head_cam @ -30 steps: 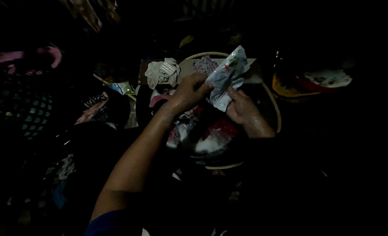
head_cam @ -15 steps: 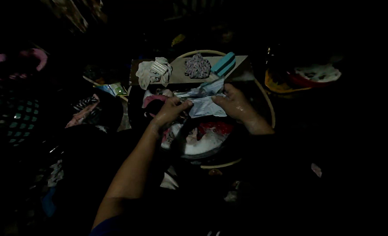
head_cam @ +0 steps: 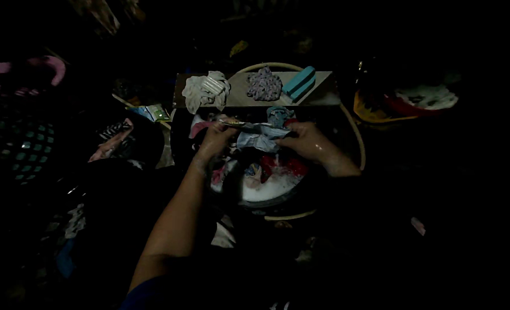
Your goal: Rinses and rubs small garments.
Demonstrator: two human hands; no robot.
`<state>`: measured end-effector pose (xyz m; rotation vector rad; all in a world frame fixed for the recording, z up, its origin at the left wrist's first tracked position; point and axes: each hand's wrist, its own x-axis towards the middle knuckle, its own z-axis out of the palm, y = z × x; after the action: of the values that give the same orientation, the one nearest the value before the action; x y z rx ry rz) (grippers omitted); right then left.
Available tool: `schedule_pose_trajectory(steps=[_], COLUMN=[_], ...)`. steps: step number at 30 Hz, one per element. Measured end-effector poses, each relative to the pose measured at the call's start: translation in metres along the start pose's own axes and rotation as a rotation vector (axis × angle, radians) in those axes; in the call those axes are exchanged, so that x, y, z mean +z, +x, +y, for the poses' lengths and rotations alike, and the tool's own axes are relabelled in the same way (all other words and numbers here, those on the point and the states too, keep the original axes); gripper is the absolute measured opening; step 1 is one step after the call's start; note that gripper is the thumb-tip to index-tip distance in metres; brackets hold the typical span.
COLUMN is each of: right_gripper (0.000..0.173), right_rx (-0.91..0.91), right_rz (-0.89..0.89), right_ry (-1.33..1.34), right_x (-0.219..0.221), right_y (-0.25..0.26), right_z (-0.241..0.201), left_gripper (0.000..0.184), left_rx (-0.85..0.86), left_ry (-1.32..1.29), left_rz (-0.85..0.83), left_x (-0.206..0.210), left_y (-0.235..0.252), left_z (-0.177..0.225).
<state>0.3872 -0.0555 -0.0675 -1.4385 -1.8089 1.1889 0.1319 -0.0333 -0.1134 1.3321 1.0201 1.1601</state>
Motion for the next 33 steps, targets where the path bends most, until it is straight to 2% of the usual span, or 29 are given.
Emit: schedule_pose_trajectory(steps=[4, 7, 9, 11, 13, 15, 17, 19, 21, 22, 23, 25, 26, 28, 30, 32, 33], right_gripper=[0.014, 0.02, 0.019, 0.017, 0.023, 0.022, 0.015, 0.016, 0.029, 0.03, 0.028, 0.018, 0.016, 0.023, 0.028, 0.032, 0.041], right_rx=[0.009, 0.049, -0.017, -0.073, -0.007, -0.026, -0.133, -0.108, 0.053, 0.075, 0.055, -0.106, -0.16, -0.073, 0.019, -0.097, -0.185], right_rz=[0.034, 0.051, 0.146, 0.2, 0.196, 0.25, 0.321, 0.288, 0.184, 0.171, 0.193, 0.277, 0.287, 0.179, 0.089, 0.144, 0.151], right_ry=[-0.091, -0.106, 0.089, 0.315, 0.384, 0.409, 0.478, 0.395, 0.229, 0.199, 0.216, 0.3, 0.28, 0.092, 0.023, 0.116, 0.181], right_x=[0.012, 0.024, 0.034, 0.044, 0.05, 0.052, 0.052, 0.051, 0.049, 0.049, 0.049, 0.05, 0.05, 0.045, 0.043, 0.044, 0.042], right_y=[0.003, 0.004, 0.003, 0.006, 0.008, 0.005, 0.001, 0.001, 0.004, 0.005, 0.003, 0.003, 0.005, 0.005, 0.006, 0.002, 0.0], right_z=[-0.004, -0.007, -0.003, 0.006, 0.009, 0.001, -0.005, 0.003, 0.012, 0.011, 0.007, 0.005, 0.008, 0.012, 0.008, 0.005, 0.003], left_gripper=[0.014, 0.014, 0.017, 0.03, 0.041, 0.029, 0.009, 0.013, 0.039, 0.043, 0.04, 0.027, 0.026, 0.038, 0.046, 0.036, 0.032], left_rx=[0.197, 0.23, 0.158, 0.044, -0.118, -0.159, -0.082, -0.11, -0.224, -0.243, -0.214, -0.136, -0.152, -0.229, -0.225, -0.138, -0.126], left_ry=[0.004, 0.002, -0.086, -0.114, -0.064, -0.06, -0.099, -0.034, 0.128, 0.194, 0.228, 0.227, 0.225, 0.238, 0.272, 0.295, 0.285], left_rz=[-0.011, 0.014, 0.085, 0.107, 0.067, -0.013, -0.08, -0.066, -0.046, -0.043, -0.039, -0.009, -0.009, -0.038, -0.066, -0.06, -0.046], left_x=[-0.007, -0.006, -0.002, 0.002, 0.007, 0.012, 0.016, 0.018, 0.017, 0.016, 0.015, 0.014, 0.013, 0.013, 0.012, 0.011, 0.012], left_y=[0.004, 0.003, -0.001, -0.007, -0.013, -0.016, -0.015, -0.016, -0.017, -0.016, -0.015, -0.015, -0.015, -0.014, -0.011, -0.01, -0.01], left_z=[-0.005, -0.003, 0.005, 0.016, 0.022, 0.026, 0.027, 0.026, 0.025, 0.027, 0.027, 0.029, 0.029, 0.022, 0.018, 0.023, 0.026])
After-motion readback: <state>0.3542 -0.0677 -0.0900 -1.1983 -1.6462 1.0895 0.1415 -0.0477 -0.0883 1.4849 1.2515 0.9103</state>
